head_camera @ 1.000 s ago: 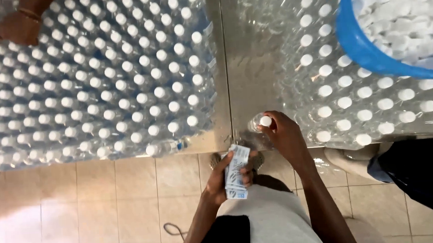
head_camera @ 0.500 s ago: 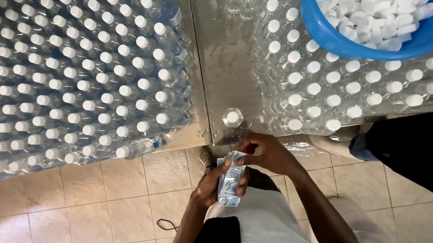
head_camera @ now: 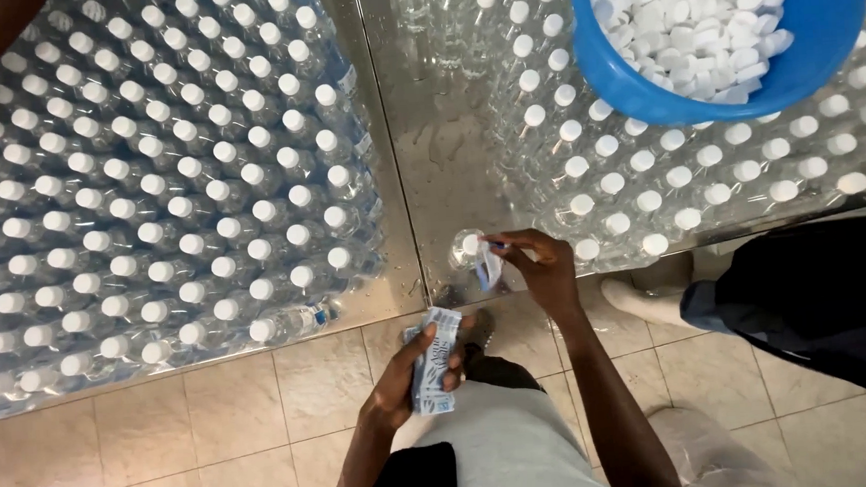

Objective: Applying small adhesive labels to the caps of water bottles on a production line.

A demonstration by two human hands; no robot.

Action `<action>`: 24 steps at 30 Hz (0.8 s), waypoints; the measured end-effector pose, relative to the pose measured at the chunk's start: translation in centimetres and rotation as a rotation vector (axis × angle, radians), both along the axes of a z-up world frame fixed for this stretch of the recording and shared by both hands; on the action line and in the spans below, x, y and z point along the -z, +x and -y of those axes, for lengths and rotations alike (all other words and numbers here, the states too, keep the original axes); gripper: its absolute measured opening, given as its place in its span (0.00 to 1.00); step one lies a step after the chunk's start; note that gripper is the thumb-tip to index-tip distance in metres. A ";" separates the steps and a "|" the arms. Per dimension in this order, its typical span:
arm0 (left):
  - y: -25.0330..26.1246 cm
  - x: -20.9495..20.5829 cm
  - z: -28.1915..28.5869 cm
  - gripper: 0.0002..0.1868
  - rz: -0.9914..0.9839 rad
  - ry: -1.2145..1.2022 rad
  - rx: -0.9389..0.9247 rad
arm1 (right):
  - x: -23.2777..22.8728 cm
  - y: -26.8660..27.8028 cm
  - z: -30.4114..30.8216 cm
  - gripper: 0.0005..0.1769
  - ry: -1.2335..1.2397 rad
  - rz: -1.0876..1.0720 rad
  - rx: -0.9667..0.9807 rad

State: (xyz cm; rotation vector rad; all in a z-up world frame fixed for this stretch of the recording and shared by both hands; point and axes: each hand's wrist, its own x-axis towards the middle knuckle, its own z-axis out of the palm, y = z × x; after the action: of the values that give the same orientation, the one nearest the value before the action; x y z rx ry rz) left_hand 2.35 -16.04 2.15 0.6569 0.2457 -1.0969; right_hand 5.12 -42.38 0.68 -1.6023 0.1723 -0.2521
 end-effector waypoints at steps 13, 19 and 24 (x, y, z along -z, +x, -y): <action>-0.3 2.1 -6.6 0.36 0.011 0.083 -0.108 | 3.1 -1.0 -1.0 0.29 -0.345 -0.045 -0.075; 0.9 1.3 -5.3 0.35 0.071 -0.011 -0.024 | 5.9 -0.7 -2.8 0.41 -0.382 -0.121 0.088; 0.9 1.8 -5.1 0.38 0.018 0.021 -0.020 | 8.3 -1.4 -2.4 0.46 -0.368 -0.182 0.088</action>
State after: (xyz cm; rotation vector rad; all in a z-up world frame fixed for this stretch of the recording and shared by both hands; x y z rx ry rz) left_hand 3.25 -10.96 0.34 0.6814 0.2474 -1.0702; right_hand 3.72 -40.01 -7.65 -1.9869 0.3536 -0.2140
